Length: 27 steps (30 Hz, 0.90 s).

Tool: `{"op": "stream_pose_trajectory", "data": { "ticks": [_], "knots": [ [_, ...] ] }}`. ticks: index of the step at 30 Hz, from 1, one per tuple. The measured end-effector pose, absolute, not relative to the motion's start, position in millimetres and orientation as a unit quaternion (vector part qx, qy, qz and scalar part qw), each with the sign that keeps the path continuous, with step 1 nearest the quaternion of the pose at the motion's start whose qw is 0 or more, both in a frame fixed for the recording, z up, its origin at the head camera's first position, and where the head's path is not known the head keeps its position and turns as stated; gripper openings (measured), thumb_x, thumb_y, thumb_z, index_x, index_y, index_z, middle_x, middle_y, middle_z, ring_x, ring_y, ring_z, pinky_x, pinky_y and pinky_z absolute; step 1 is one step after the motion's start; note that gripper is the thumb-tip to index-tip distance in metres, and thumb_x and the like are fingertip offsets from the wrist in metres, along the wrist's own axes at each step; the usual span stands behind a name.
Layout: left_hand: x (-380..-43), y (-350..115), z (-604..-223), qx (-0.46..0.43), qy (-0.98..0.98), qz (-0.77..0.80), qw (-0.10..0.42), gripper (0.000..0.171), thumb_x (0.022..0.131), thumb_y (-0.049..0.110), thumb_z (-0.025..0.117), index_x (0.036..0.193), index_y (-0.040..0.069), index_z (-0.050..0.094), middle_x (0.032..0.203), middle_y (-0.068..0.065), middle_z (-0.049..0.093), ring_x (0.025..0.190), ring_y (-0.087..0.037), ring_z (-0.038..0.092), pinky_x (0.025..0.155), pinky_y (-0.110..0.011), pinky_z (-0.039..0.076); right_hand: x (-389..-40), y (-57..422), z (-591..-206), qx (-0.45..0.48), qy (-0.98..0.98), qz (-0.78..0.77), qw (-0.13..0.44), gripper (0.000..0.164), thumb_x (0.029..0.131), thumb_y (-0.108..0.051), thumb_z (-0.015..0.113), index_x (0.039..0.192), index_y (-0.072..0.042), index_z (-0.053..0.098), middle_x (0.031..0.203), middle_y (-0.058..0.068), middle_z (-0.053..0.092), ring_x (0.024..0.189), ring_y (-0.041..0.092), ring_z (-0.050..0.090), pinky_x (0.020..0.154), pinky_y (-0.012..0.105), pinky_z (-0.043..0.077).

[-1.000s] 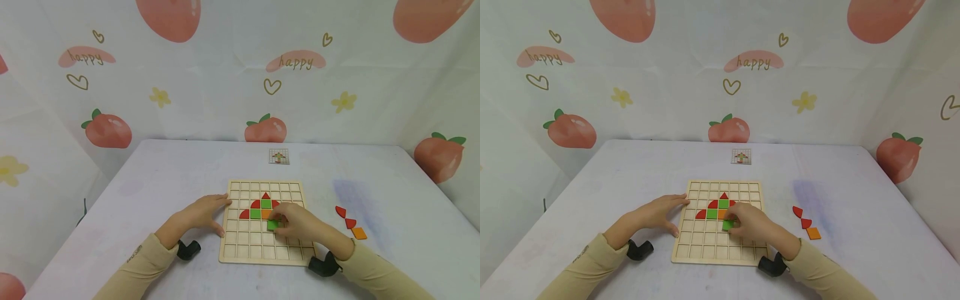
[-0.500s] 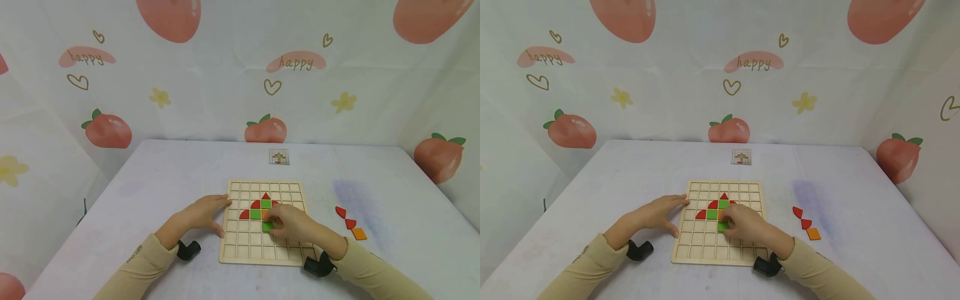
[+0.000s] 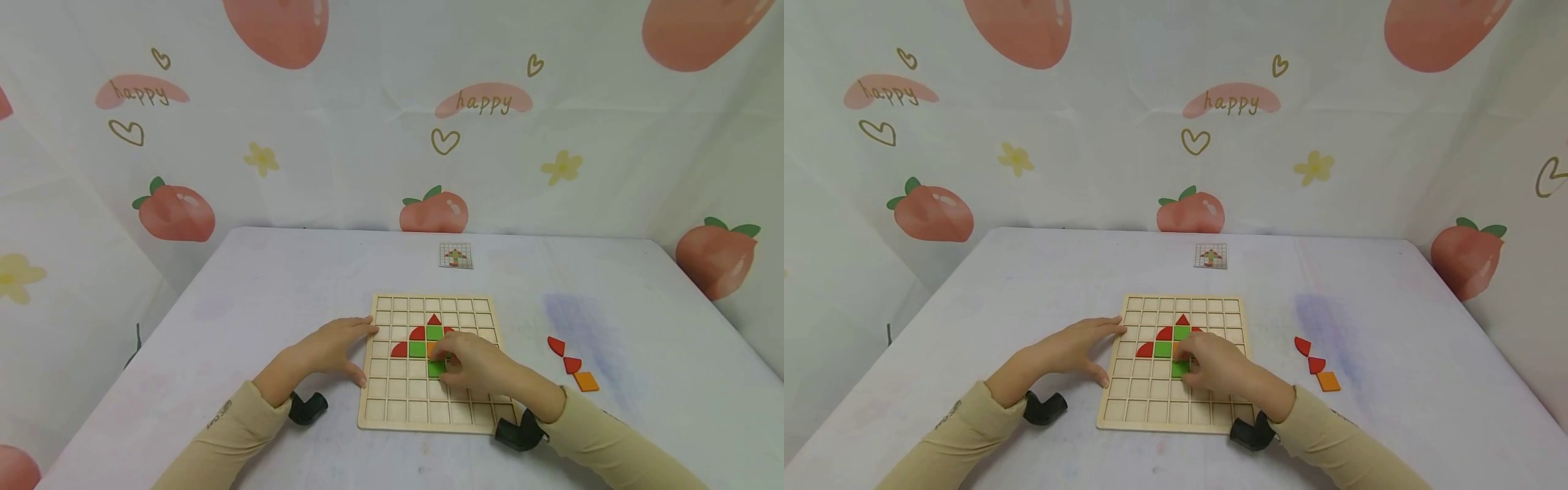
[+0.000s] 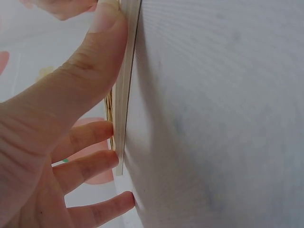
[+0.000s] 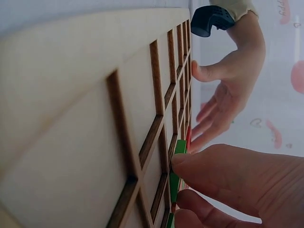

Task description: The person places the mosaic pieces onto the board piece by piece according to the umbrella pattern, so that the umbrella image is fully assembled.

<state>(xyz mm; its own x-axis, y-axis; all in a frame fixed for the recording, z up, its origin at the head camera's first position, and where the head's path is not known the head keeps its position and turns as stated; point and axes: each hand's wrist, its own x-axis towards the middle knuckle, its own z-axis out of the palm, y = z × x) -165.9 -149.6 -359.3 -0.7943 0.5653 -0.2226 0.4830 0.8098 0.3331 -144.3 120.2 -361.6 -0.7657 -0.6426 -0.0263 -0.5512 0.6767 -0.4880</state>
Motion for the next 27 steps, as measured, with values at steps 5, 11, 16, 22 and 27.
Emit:
{"op": "stream_pose_trajectory", "data": {
  "ticks": [5, 11, 16, 22, 27],
  "knots": [
    [-166, -149, -358, 0.276, 0.938, 0.131, 0.162, 0.089, 0.064, 0.036, 0.083, 0.137, 0.003, 0.044, 0.149, -0.016, 0.037, 0.136, -0.035, 0.036, 0.113, -0.049, 0.031, -145, 120, -361, -0.334, 0.908, -0.236, 0.096, 0.018, 0.077, -0.008, 0.071, 0.095, -0.009, 0.067, 0.09, -0.004, 0.065, 0.074, 0.007, 0.05, 0.064, 0.016, 0.043],
    [-165, -149, -357, 0.279, 0.938, 0.131, 0.161, 0.089, 0.064, 0.036, 0.083, 0.137, 0.002, 0.044, 0.148, -0.017, 0.037, 0.136, -0.035, 0.036, 0.113, -0.049, 0.031, -145, 123, -358, -0.33, 0.907, -0.244, 0.091, 0.018, 0.078, -0.01, 0.071, 0.095, -0.01, 0.068, 0.091, -0.004, 0.067, 0.075, 0.007, 0.052, 0.065, 0.016, 0.046],
    [-166, -149, -357, 0.276, 0.938, 0.13, 0.163, 0.089, 0.064, 0.036, 0.083, 0.137, 0.003, 0.044, 0.149, -0.016, 0.037, 0.137, -0.034, 0.036, 0.113, -0.049, 0.031, -147, 134, -352, -0.323, 0.904, -0.269, 0.081, 0.017, 0.079, -0.011, 0.072, 0.096, -0.009, 0.068, 0.088, -0.002, 0.066, 0.071, 0.008, 0.052, 0.061, 0.016, 0.045],
    [-166, -148, -357, 0.277, 0.938, 0.131, 0.163, 0.089, 0.064, 0.036, 0.083, 0.137, 0.002, 0.044, 0.148, -0.017, 0.037, 0.136, -0.034, 0.036, 0.113, -0.048, 0.031, -151, 154, -346, -0.29, 0.912, -0.281, 0.074, 0.021, 0.078, -0.012, 0.073, 0.097, -0.006, 0.067, 0.089, 0.001, 0.066, 0.075, 0.009, 0.052, 0.061, 0.018, 0.046],
    [-166, -149, -358, 0.277, 0.938, 0.131, 0.163, 0.089, 0.064, 0.036, 0.083, 0.137, 0.003, 0.044, 0.149, -0.016, 0.037, 0.137, -0.034, 0.036, 0.113, -0.049, 0.031, -154, 178, -343, -0.258, 0.915, -0.301, 0.07, 0.023, 0.08, -0.013, 0.071, 0.101, -0.003, 0.066, 0.097, 0.007, 0.067, 0.077, 0.009, 0.052, 0.058, 0.018, 0.046]
  ]
}}
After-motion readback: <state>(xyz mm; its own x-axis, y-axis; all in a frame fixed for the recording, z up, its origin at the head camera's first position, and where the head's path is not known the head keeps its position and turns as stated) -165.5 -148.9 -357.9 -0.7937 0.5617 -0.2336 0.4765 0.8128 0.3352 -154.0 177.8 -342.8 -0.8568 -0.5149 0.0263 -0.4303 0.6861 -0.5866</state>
